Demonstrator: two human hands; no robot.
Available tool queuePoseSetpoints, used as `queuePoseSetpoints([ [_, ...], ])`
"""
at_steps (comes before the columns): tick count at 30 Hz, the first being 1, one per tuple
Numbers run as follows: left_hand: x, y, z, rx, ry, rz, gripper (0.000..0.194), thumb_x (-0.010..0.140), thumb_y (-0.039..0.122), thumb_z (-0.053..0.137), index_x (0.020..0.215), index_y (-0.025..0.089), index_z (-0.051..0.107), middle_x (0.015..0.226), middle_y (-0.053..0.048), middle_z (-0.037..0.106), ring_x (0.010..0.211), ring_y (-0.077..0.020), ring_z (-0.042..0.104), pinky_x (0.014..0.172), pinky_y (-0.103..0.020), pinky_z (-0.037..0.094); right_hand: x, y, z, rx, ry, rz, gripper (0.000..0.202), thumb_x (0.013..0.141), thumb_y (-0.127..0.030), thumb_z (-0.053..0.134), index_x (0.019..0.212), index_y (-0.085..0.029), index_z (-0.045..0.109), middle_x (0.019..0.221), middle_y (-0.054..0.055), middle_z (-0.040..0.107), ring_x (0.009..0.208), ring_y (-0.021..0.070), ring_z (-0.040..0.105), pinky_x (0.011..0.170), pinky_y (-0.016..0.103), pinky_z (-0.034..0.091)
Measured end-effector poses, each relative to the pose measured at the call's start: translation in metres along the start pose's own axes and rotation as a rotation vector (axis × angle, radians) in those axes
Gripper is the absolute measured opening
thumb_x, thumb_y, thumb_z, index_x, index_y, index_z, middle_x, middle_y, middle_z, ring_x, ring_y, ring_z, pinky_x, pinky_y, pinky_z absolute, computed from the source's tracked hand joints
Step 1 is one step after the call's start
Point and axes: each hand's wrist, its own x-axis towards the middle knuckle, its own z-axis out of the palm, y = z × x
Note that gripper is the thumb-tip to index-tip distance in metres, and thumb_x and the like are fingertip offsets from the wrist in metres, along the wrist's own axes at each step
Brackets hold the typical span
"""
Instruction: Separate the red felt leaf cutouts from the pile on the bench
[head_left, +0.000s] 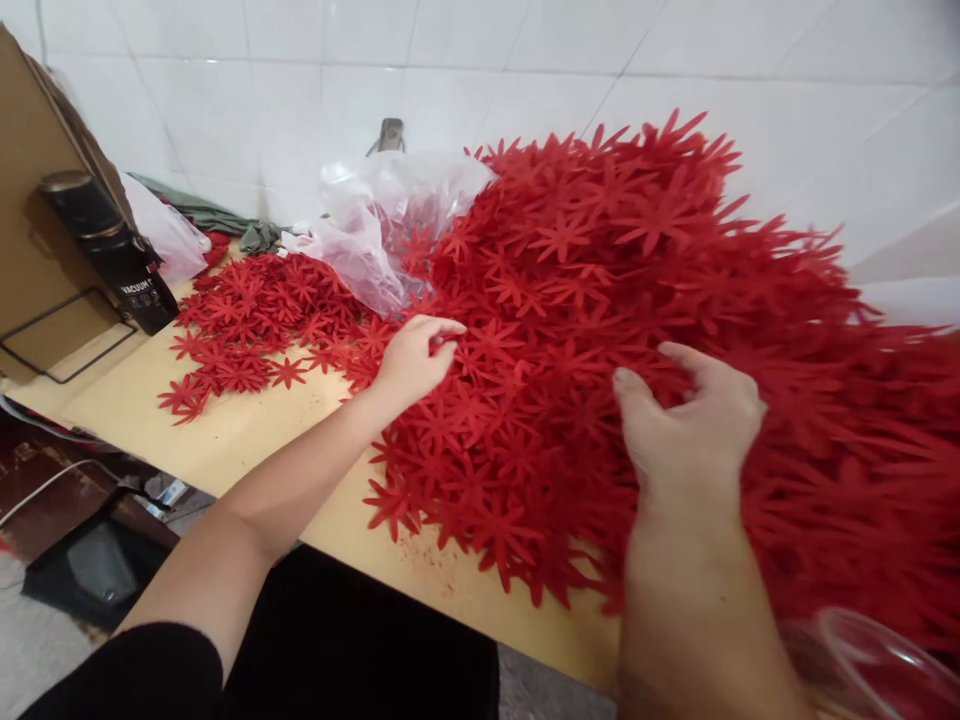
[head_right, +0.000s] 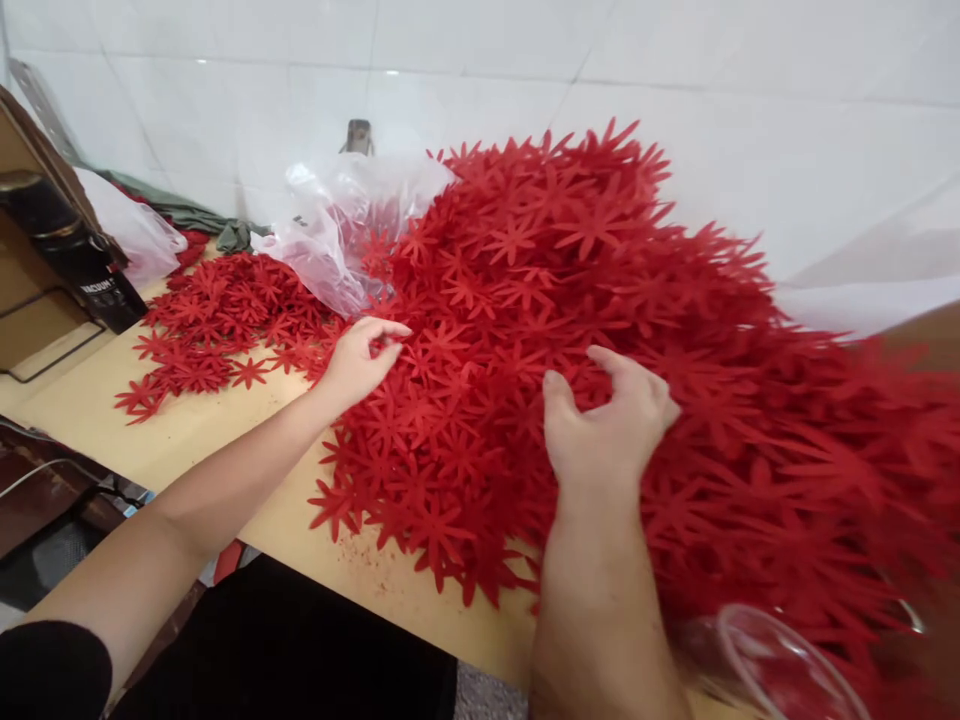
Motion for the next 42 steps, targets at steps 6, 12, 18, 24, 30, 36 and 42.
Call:
queuePoseSetpoints([
  [6, 0.024, -0.039, -0.085, 0.56, 0.091, -0.08, 0.031, 0.075, 0.017, 0.053, 0.104, 0.012, 0.064, 0.108, -0.012, 0.061, 0.105, -0.0222, 0.056, 0.097, -0.034, 0.04, -0.031, -0.016, 0.012, -0.049, 0.071, -0.443, 0.01, 0.071, -0.023, 0.058, 0.075, -0.018, 0.066, 0.084, 0.012, 0.068, 0.087, 0.0244, 0.06, 0.085, 0.044, 0.042],
  [12, 0.022, -0.08, -0.119, 0.882, -0.029, -0.296, 0.051, 0.082, 0.032, 0.047, 0.125, 0.004, 0.049, 0.127, -0.023, 0.051, 0.121, -0.0309, 0.046, 0.107, -0.042, 0.031, -0.048, -0.034, 0.005, 0.011, 0.023, -0.539, 0.008, 0.075, -0.02, 0.057, 0.078, -0.019, 0.064, 0.079, 0.008, 0.067, 0.079, 0.0204, 0.06, 0.079, 0.038, 0.046],
  [18, 0.02, -0.087, -0.108, 0.849, 0.015, -0.322, 0.046, 0.077, 0.026, 0.05, 0.12, 0.008, 0.055, 0.121, -0.02, 0.055, 0.116, -0.0306, 0.05, 0.104, -0.042, 0.033, -0.05, -0.034, 0.009, 0.062, -0.019, -0.527, 0.007, 0.076, -0.021, 0.056, 0.078, -0.019, 0.063, 0.076, 0.007, 0.066, 0.077, 0.0204, 0.06, 0.076, 0.038, 0.047],
  [24, 0.027, -0.088, -0.116, 0.629, 0.176, -0.357, 0.048, 0.066, 0.014, 0.056, 0.113, 0.011, 0.061, 0.114, -0.015, 0.061, 0.108, -0.0266, 0.058, 0.101, -0.037, 0.039, -0.057, -0.039, 0.012, 0.12, -0.029, -0.583, 0.006, 0.076, -0.018, 0.057, 0.077, -0.018, 0.063, 0.074, 0.007, 0.066, 0.074, 0.0191, 0.059, 0.073, 0.037, 0.048],
  [30, 0.047, -0.067, -0.125, 0.29, 0.368, -0.399, 0.036, 0.076, 0.01, 0.035, 0.105, 0.01, 0.056, 0.105, -0.013, 0.066, 0.092, -0.0147, 0.065, 0.087, -0.031, 0.05, -0.065, -0.047, 0.01, 0.16, -0.122, -0.566, 0.009, 0.077, -0.018, 0.056, 0.082, -0.021, 0.063, 0.078, 0.004, 0.066, 0.08, 0.0177, 0.06, 0.078, 0.038, 0.048],
  [36, 0.042, -0.011, -0.08, -0.376, 0.201, -0.507, 0.013, 0.074, 0.01, 0.041, 0.082, 0.017, 0.047, 0.072, -0.001, 0.066, 0.06, -0.0114, 0.064, 0.061, -0.026, 0.051, -0.066, -0.048, 0.01, 0.2, -0.115, -0.542, 0.009, 0.076, -0.017, 0.056, 0.081, -0.022, 0.062, 0.078, 0.004, 0.065, 0.079, 0.018, 0.06, 0.078, 0.038, 0.049],
  [42, 0.027, 0.044, 0.008, -0.497, -0.186, -0.456, 0.026, 0.088, 0.037, 0.037, 0.077, 0.018, 0.05, 0.05, 0.003, 0.056, 0.04, -0.0061, 0.049, 0.043, -0.017, 0.033, -0.067, -0.043, 0.012, 0.322, -0.107, -0.344, 0.012, 0.078, -0.025, 0.054, 0.08, -0.017, 0.063, 0.078, 0.009, 0.063, 0.077, 0.0194, 0.058, 0.073, 0.039, 0.049],
])
